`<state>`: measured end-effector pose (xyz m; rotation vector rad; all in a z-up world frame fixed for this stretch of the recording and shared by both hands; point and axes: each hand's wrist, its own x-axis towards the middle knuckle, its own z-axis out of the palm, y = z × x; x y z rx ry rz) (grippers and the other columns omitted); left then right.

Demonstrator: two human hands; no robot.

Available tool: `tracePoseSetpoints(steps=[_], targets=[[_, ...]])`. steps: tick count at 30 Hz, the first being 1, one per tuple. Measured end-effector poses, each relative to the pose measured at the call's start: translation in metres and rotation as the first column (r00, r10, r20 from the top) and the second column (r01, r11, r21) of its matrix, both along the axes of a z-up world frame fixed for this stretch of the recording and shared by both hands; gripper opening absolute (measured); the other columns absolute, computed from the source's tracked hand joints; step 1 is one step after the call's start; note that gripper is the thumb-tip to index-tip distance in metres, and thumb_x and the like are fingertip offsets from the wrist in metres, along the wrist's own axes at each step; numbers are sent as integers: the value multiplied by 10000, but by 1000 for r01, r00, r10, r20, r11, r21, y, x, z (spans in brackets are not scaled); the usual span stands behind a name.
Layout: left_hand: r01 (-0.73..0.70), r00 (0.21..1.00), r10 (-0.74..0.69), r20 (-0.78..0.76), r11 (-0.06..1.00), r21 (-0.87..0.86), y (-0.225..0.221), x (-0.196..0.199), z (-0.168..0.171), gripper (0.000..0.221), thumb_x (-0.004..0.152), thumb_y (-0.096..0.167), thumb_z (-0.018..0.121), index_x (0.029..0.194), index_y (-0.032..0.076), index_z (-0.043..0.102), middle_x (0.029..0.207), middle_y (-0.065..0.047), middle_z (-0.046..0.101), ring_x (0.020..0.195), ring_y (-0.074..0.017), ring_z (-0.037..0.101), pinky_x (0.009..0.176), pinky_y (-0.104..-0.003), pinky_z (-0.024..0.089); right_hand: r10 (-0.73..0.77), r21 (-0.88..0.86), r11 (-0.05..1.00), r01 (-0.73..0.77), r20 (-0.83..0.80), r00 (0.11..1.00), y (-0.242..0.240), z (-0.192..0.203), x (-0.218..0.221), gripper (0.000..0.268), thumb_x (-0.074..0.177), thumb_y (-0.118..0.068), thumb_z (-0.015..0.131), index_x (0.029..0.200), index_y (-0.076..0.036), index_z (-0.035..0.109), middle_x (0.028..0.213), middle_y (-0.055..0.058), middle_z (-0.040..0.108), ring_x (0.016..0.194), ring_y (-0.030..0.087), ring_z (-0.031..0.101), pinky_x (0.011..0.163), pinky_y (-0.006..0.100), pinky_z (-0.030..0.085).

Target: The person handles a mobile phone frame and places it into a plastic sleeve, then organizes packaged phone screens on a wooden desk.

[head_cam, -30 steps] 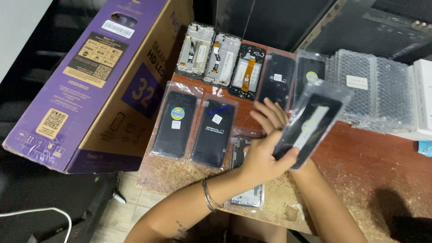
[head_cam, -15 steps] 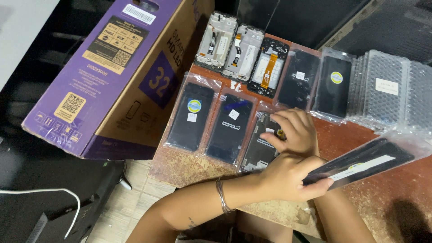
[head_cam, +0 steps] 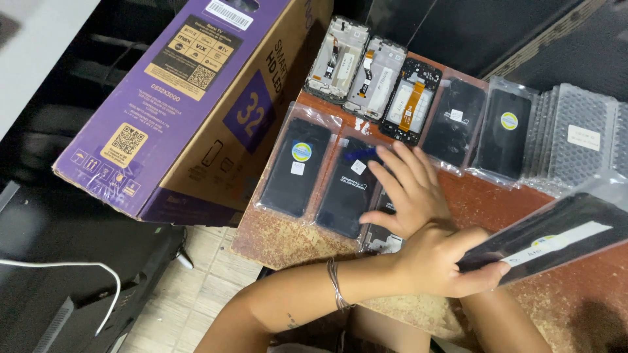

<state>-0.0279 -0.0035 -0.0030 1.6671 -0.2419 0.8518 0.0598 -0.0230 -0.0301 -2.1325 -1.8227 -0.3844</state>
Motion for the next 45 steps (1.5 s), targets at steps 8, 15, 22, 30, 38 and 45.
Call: tracePoseSetpoints(steps=[8, 15, 22, 30, 38, 45], targets=[[-53, 998, 47, 50, 993, 108, 0, -4, -1, 238, 859, 287, 549, 863, 53, 509, 604, -91, 549, 544, -262, 598, 480, -362, 435, 326, -191, 924, -333, -65, 943, 75, 7, -17, 971, 753, -741, 468, 1428, -78, 254, 1498, 98, 208, 1400, 280, 152, 1139, 508, 94], [-24, 1000, 24, -7, 998, 53, -5, -3, -8, 198, 858, 275, 559, 902, 85, 525, 632, -49, 553, 534, -240, 588, 492, -353, 451, 371, -224, 892, -394, -136, 919, 70, 2, -20, 901, 790, -703, 435, 1425, -86, 266, 1499, 97, 215, 1399, 306, 163, 1130, 530, 130], [-32, 999, 30, 28, 998, 63, 1, 3, -10, 220, 851, 285, 557, 813, 77, 497, 598, -59, 531, 497, -236, 562, 446, -345, 409, 385, -145, 901, -409, -164, 908, 37, 0, -16, 855, 802, -671, 456, 1402, -78, 319, 1476, 107, 279, 1387, 300, 226, 1123, 539, 161], [-101, 994, 105, 16, 977, -187, 56, 4, 2, 114, 750, 158, 688, 768, 91, 597, 512, -64, 573, 488, -281, 612, 430, -277, 459, 207, -254, 909, -329, -411, 888, -89, -96, 20, 793, 778, -651, 557, 1311, -75, 446, 1222, 199, 543, 1166, 355, 480, 1030, 536, 246], [-223, 953, 201, -228, 972, -74, 76, -52, 13, 178, 840, 218, 613, 829, 72, 511, 700, 35, 567, 611, -58, 474, 527, -230, 417, 289, -261, 914, -312, -124, 949, -88, 6, -8, 836, 756, -727, 442, 1264, -64, 463, 1297, 166, 476, 1240, 361, 393, 1089, 538, 175], [-312, 903, 254, -347, 942, -121, 68, -86, -17, 186, 829, 213, 625, 920, 61, 570, 765, 6, 589, 669, -99, 537, 553, -238, 448, 281, -291, 909, -297, -96, 955, -93, 2, -6, 918, 733, -734, 482, 1360, -73, 364, 1433, 136, 338, 1360, 337, 234, 1103, 515, 136]])
